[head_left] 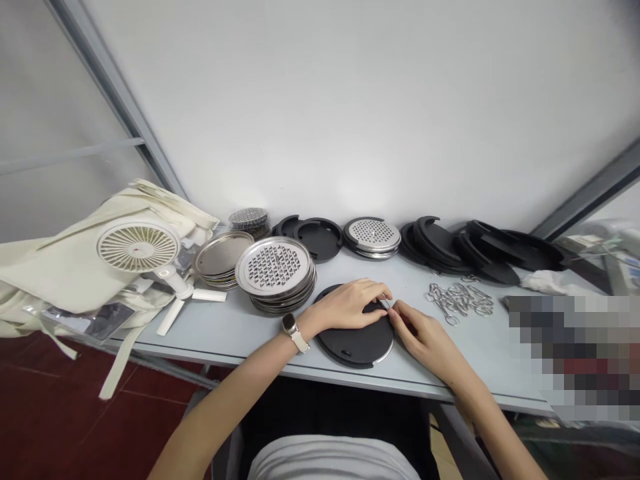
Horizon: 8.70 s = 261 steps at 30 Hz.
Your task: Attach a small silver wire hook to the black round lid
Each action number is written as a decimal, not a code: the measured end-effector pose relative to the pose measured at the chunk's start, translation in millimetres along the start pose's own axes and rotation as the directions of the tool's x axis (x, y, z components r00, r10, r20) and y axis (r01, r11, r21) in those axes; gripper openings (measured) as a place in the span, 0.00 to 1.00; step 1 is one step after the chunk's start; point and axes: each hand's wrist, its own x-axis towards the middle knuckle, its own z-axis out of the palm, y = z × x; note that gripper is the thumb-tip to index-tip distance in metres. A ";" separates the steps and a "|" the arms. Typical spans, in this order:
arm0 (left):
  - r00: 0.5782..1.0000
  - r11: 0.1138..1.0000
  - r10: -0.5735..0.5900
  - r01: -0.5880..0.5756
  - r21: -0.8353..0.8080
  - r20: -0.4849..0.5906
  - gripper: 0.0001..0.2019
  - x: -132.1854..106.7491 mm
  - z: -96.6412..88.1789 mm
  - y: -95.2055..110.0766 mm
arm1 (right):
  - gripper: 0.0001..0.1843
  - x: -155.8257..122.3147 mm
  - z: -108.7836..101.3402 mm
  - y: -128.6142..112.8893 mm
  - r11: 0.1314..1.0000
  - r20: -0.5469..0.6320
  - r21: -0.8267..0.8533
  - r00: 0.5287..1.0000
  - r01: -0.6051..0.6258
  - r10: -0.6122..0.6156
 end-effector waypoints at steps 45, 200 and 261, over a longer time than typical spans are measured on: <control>1.000 0.998 0.015 -0.016 0.060 0.006 0.08 -1.8 -2.3 2.7 | 0.16 0.2 0.5 3.2 0.997 0.029 0.065 0.999 -0.047 0.045; 0.997 0.992 0.064 -0.067 0.110 0.037 0.08 -4.1 1.7 0.9 | 0.15 -0.9 3.8 7.8 0.997 0.010 -0.067 0.999 0.038 -0.038; 0.997 0.979 0.078 -0.082 0.187 0.029 0.07 -2.3 -1.3 5.3 | 0.17 -0.6 3.3 7.3 1.000 0.014 -0.019 1.000 0.011 -0.011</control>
